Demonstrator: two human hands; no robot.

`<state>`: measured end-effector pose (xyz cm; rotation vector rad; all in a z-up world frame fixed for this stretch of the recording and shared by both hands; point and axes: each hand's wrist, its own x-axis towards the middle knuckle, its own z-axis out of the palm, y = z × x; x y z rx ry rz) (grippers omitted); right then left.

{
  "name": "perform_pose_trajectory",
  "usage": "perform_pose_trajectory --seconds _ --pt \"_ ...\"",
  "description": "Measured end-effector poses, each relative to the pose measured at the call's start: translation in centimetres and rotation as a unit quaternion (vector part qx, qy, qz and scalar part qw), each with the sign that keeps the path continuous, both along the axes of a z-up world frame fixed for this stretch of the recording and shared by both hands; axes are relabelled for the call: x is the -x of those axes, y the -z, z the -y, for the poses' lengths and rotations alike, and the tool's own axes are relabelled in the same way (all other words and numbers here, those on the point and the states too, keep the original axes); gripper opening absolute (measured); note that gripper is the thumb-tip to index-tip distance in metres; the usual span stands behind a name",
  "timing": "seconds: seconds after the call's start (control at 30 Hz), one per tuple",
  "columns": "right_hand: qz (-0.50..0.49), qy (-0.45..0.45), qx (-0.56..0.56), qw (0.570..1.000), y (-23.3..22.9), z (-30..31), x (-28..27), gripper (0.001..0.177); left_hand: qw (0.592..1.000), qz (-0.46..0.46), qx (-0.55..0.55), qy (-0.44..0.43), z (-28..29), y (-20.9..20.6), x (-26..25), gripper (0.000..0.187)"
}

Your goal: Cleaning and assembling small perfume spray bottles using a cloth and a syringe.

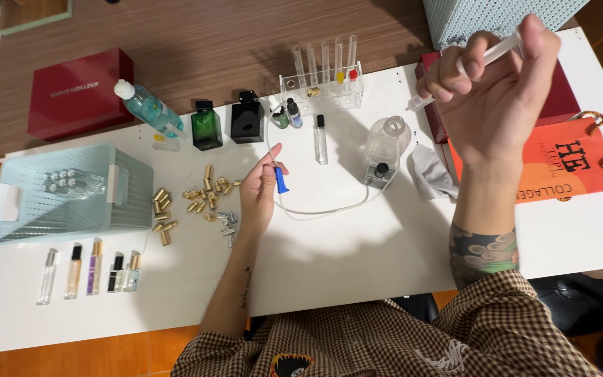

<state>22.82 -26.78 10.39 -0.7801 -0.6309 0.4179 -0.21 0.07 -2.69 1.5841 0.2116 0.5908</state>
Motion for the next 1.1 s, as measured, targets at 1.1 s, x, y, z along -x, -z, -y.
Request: perform_pose_trajectory --seconds 1.1 --pt "-0.061 -0.005 -0.008 0.998 0.0 -0.7 0.5 0.061 1.000 -0.007 0.024 -0.007 0.4 -0.9 0.3 0.048"
